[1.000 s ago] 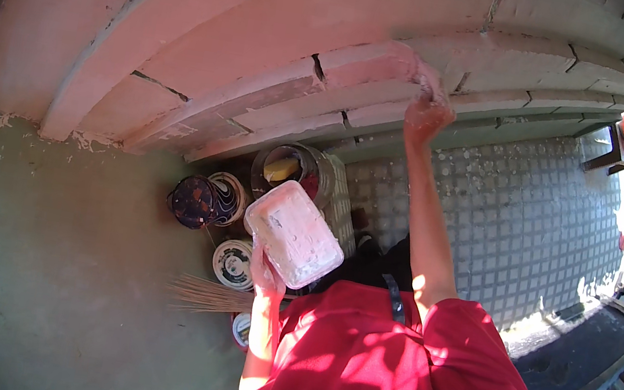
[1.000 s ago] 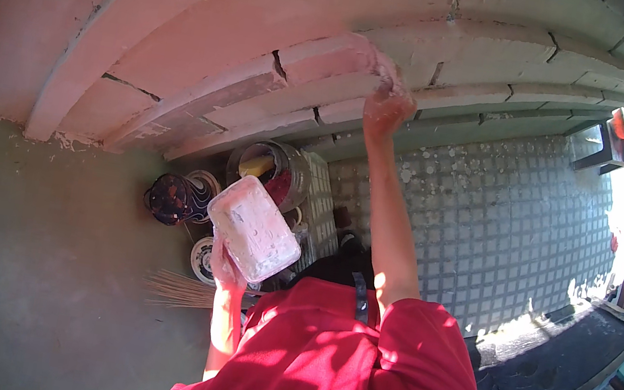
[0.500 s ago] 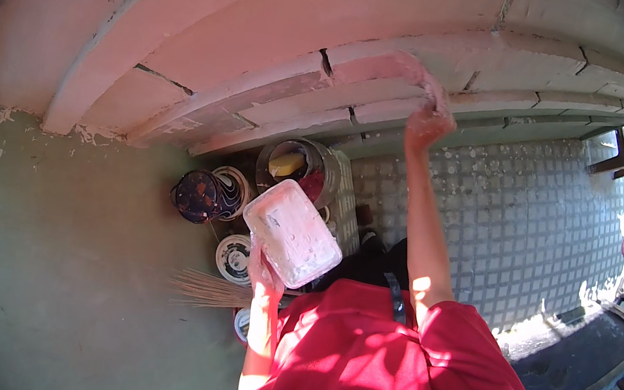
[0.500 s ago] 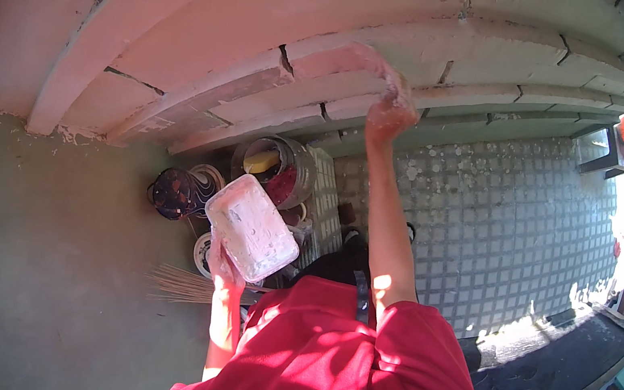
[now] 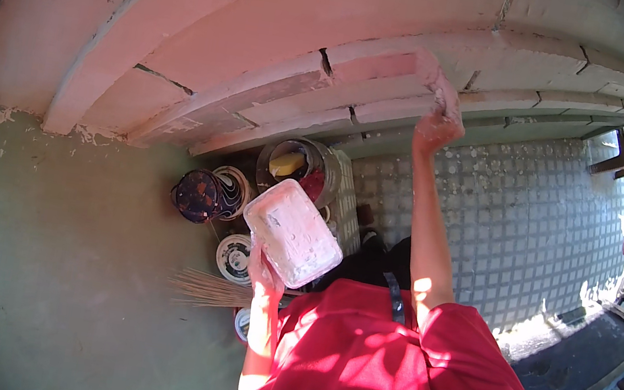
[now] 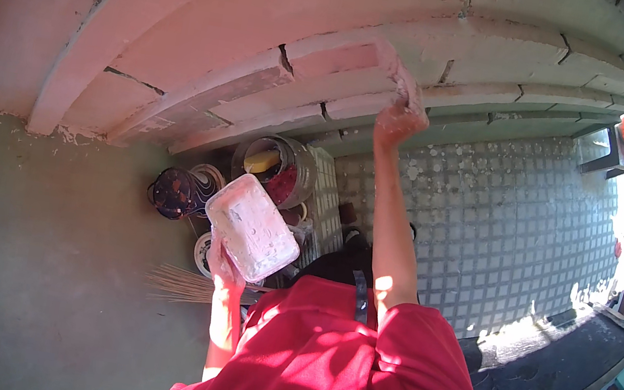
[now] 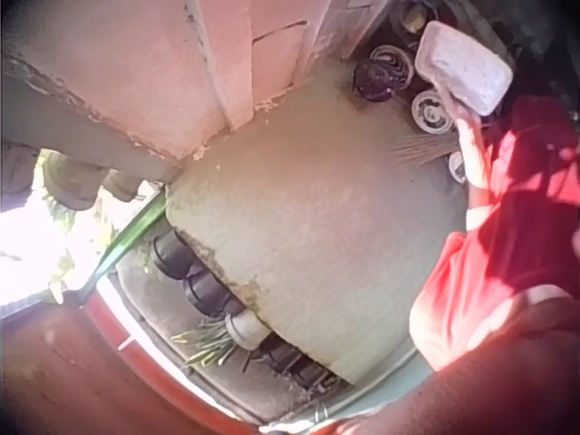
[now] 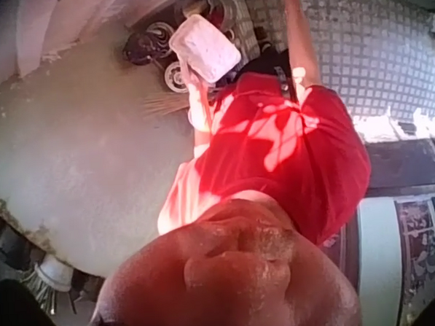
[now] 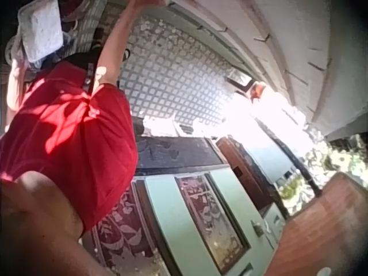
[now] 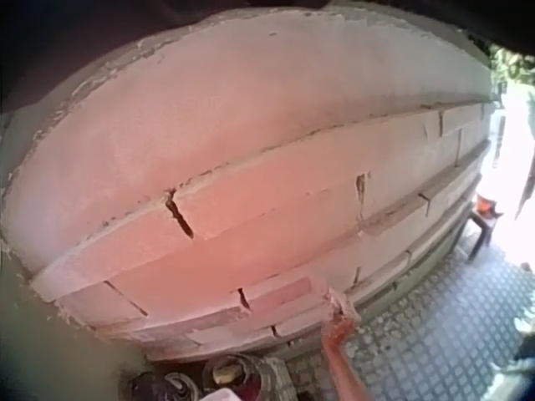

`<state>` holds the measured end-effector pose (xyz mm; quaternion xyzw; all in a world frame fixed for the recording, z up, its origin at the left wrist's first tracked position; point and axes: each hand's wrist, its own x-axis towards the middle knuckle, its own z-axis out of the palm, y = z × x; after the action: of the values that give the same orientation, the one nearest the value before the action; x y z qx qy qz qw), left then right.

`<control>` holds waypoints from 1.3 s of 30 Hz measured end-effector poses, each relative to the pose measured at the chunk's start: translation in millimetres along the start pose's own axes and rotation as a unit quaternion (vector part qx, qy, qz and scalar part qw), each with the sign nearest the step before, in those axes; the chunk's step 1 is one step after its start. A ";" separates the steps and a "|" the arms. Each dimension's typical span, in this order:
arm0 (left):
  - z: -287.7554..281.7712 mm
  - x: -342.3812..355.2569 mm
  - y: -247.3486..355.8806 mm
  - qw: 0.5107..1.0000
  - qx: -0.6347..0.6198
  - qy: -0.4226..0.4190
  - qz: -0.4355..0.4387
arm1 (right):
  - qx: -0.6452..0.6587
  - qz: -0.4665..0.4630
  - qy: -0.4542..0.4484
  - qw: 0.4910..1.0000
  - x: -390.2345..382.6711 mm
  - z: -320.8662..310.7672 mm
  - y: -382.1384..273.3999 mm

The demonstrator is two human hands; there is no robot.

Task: Plastering or filling cracks in a wall using a white paste and a cloth.

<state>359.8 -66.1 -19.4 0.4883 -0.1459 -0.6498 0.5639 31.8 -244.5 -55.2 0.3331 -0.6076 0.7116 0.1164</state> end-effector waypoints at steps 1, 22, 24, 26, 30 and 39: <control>0.7 0.0 -0.7 1.000 0.001 0.000 0.001 | 0.000 0.000 0.001 1.000 -3.4 -5.6 -5.5; 15.2 -5.3 -4.2 0.999 -0.003 -0.047 -0.007 | -0.051 -0.013 -0.130 0.990 -2.4 15.1 -2.2; 18.5 -7.3 -4.3 0.999 0.003 -0.039 0.005 | -0.133 0.015 0.007 0.991 13.4 4.9 6.3; 17.1 -7.9 -4.8 0.999 0.003 -0.033 0.002 | -0.099 0.043 0.026 0.994 11.3 -5.1 9.8; 19.5 -5.1 -7.8 0.999 0.000 -0.048 -0.003 | 0.175 0.146 -0.026 0.973 -6.6 3.6 -9.0; 20.1 -4.5 -8.2 0.999 -0.005 -0.053 -0.007 | 0.373 0.402 0.095 0.831 -24.3 37.9 -8.8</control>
<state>338.4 -66.8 -13.8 0.4515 -0.1694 -0.6792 0.5533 67.6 -272.3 -61.7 0.0085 -0.3621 0.8962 -0.2564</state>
